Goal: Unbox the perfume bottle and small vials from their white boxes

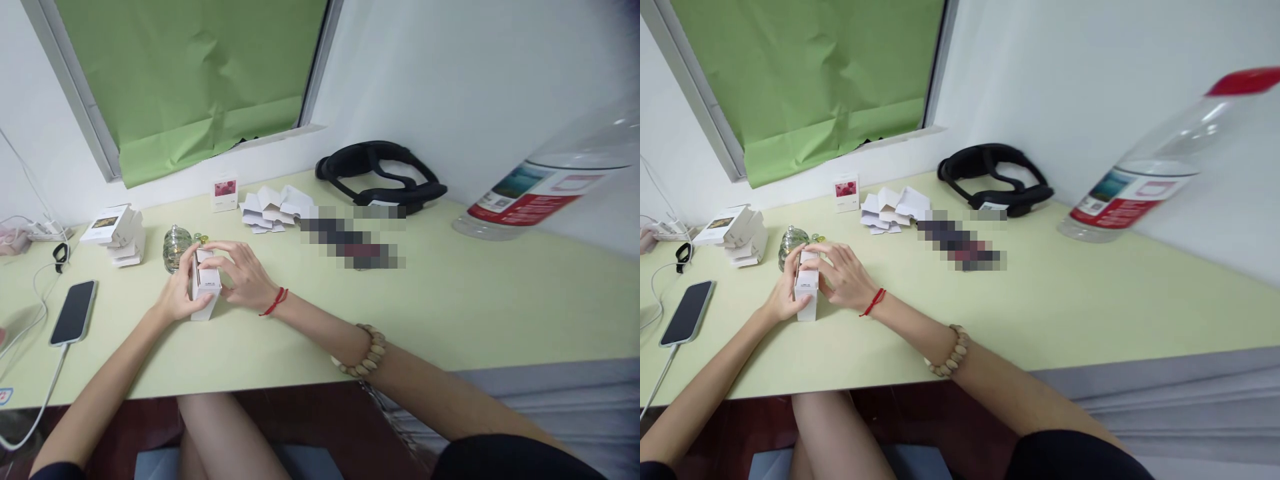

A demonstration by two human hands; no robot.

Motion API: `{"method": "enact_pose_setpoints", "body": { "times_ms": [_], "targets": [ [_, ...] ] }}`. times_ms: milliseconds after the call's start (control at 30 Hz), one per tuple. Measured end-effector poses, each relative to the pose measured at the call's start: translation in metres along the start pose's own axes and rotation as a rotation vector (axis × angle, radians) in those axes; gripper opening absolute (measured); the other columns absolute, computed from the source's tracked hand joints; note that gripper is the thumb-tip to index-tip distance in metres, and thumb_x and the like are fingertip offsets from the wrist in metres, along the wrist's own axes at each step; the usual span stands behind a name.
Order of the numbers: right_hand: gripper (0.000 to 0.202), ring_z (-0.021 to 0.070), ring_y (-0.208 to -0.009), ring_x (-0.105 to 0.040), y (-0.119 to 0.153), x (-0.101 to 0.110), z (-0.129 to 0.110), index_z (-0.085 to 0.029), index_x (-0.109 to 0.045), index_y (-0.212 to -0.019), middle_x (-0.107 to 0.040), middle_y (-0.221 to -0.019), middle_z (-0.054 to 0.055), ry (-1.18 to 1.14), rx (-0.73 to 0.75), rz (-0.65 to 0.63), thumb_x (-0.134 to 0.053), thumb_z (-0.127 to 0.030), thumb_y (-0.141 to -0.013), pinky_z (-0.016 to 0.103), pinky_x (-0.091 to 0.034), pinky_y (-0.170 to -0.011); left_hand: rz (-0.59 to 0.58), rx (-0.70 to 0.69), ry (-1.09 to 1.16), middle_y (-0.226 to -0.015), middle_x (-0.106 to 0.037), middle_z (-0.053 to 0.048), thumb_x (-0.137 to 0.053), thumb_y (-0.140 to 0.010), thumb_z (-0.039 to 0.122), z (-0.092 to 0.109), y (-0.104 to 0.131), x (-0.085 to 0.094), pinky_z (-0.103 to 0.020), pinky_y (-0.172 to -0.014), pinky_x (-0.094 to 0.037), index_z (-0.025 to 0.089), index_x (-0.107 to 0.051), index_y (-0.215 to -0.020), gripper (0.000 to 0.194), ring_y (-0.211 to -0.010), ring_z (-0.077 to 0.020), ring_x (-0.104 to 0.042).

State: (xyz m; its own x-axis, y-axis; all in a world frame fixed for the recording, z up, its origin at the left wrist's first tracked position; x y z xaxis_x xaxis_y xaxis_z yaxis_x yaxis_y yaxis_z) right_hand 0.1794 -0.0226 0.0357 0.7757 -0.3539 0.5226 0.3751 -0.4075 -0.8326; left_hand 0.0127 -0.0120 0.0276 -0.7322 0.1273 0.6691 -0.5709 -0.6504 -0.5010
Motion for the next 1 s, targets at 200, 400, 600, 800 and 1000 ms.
{"method": "enact_pose_setpoints", "body": {
  "times_ms": [200,400,600,800,1000],
  "targets": [
    [0.016,0.0238,-0.109,-0.050,0.001,0.002,0.005,-0.028,-0.059,-0.100,-0.056,-0.115,0.006,-0.004,-0.036,0.066,-0.051,-0.027,-0.085,0.041,-0.039,-0.090,-0.007,-0.022,0.031,-0.136,-0.039,-0.019,-0.050,-0.076,0.066,0.001,-0.002,0.000,-0.042,-0.087,-0.047,0.020,-0.006,-0.146,0.094,-0.107,-0.0289,-0.056],
    [0.014,0.0227,-0.100,-0.052,-0.001,0.006,0.010,-0.029,-0.064,-0.082,-0.058,-0.105,0.005,-0.029,-0.117,0.148,-0.053,-0.035,-0.087,0.040,-0.040,-0.085,-0.031,0.060,-0.010,-0.102,-0.059,-0.009,-0.048,-0.076,0.068,-0.003,0.004,0.006,-0.036,-0.067,-0.051,0.021,-0.008,-0.146,0.093,-0.069,-0.0197,-0.060],
    [0.034,0.0208,-0.089,-0.054,-0.002,0.014,0.016,-0.036,-0.070,-0.079,-0.064,-0.087,0.001,-0.044,-0.094,0.103,-0.041,-0.025,-0.091,0.042,-0.037,-0.085,-0.024,0.060,-0.011,-0.120,-0.054,-0.014,-0.055,-0.074,0.064,0.000,0.003,0.006,-0.045,-0.085,-0.048,0.023,-0.011,-0.147,0.094,-0.094,-0.0260,-0.060],
    [0.034,0.0175,-0.065,-0.054,-0.006,0.026,0.023,-0.028,-0.069,-0.064,-0.061,-0.062,0.001,-0.084,-0.107,0.150,-0.042,-0.021,-0.084,0.041,-0.039,-0.077,-0.072,0.079,0.171,-0.136,-0.042,-0.017,-0.065,-0.070,0.057,0.006,-0.002,-0.007,-0.047,-0.100,-0.041,0.019,-0.022,-0.142,0.092,-0.122,-0.0301,-0.047],
    [0.025,0.0137,-0.051,-0.048,-0.005,0.027,0.029,-0.024,-0.069,-0.070,-0.058,-0.054,0.000,-0.230,-0.235,0.120,-0.046,-0.026,-0.078,0.029,-0.040,-0.053,-0.184,0.178,0.127,-0.130,-0.050,-0.013,-0.070,-0.066,0.050,0.011,-0.009,-0.006,-0.043,-0.097,-0.044,0.020,-0.030,-0.138,0.088,-0.115,-0.0283,-0.053]
  ]
}}
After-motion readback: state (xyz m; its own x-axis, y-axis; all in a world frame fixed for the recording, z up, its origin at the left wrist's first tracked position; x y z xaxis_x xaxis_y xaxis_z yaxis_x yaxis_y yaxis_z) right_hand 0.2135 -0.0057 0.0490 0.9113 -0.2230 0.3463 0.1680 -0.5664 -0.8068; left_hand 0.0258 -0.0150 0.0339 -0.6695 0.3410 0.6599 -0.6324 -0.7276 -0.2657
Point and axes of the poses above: each hand's wrist, its own y-axis away from the middle knuckle, its own x-axis out of the back of the hand, z = x × y, the point moved 2 cm from there along -y, towards the middle knuckle
